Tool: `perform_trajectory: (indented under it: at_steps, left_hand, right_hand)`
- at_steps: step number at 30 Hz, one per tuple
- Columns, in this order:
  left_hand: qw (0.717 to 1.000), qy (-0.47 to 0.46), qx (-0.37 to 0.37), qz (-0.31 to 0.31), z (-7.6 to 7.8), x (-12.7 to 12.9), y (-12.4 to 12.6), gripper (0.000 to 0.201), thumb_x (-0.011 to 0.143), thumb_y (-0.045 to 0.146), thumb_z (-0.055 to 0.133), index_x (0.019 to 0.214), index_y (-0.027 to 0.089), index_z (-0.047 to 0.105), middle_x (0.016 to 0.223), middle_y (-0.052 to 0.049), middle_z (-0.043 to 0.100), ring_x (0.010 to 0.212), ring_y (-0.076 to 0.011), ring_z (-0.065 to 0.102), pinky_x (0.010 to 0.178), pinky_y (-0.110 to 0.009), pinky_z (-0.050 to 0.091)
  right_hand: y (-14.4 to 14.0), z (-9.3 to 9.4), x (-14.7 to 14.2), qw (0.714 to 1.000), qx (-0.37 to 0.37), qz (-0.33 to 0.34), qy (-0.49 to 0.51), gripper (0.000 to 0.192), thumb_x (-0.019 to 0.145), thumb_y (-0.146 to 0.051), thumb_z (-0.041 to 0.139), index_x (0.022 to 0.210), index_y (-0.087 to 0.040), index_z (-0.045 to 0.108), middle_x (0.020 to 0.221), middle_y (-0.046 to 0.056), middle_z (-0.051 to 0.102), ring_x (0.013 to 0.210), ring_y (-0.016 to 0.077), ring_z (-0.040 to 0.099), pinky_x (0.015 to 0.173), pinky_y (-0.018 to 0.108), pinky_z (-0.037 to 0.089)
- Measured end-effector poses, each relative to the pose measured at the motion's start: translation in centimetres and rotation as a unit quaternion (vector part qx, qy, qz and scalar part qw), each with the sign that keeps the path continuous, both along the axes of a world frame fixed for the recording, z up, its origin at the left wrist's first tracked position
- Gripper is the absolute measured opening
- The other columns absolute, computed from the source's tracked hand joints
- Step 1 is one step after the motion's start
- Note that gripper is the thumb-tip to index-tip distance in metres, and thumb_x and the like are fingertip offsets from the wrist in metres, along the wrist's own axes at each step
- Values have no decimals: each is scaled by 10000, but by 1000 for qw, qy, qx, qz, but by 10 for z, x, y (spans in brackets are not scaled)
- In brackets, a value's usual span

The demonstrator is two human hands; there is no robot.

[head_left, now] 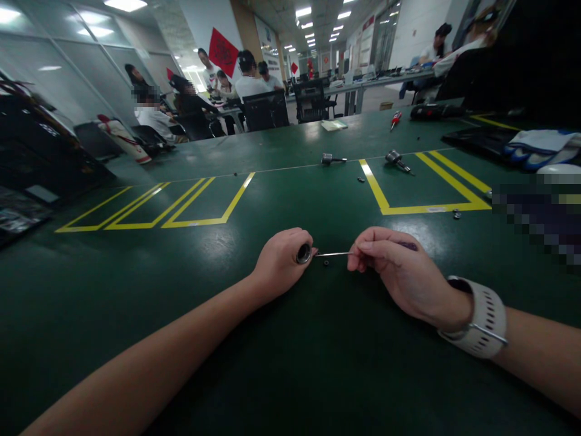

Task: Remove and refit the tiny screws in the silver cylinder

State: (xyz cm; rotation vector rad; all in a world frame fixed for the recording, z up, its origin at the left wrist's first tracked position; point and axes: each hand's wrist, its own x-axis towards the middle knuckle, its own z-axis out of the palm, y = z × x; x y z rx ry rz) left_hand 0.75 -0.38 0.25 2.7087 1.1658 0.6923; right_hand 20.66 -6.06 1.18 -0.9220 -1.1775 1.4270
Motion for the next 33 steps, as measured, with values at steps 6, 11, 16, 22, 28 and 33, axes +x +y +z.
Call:
perform_trajectory:
  at_steps: [6,11,16,22,28,33]
  left_hand:
    - [1000,-17,11,16,-2,0,-1,105,771,174,572,692,176,503,662,17,537,593,-124,496,542,-246,365]
    - [1000,-25,15,10,-3,1,0,136,784,204,570,676,175,493,643,21,526,576,-117,486,532,-241,357]
    - [999,-50,11,12,-3,1,0,158,783,232,578,660,175,496,629,27,527,568,-109,490,527,-232,359]
    - [998,-66,4,-8,-3,0,0,175,782,241,587,652,175,492,621,33,524,557,-98,487,518,-220,362]
    - [998,-57,7,-16,-4,0,0,185,790,239,587,653,176,478,632,31,520,560,-96,477,522,-221,360]
    - [998,-53,9,-13,-4,0,0,169,792,232,576,662,175,483,631,27,518,568,-105,484,533,-230,358]
  right_hand:
    - [-11,6,-4,977,129,21,-171,125,865,-252,519,854,-213,637,835,30,638,771,172,576,684,314,442]
    - [-18,11,-11,933,222,33,-281,128,868,-185,482,907,-207,602,880,49,622,820,182,575,751,339,460]
    - [-17,7,-13,930,231,50,-280,134,875,-166,479,939,-218,584,928,53,618,878,183,570,792,342,465]
    - [-13,6,-11,945,200,100,-240,127,881,-215,499,936,-225,612,946,42,628,914,187,581,832,349,454]
    - [-14,8,-10,951,189,84,-229,131,886,-228,490,888,-215,619,919,51,637,874,192,594,795,357,470]
    - [-18,6,-12,917,280,53,-279,118,880,-174,491,923,-205,596,933,57,638,900,190,570,807,352,458]
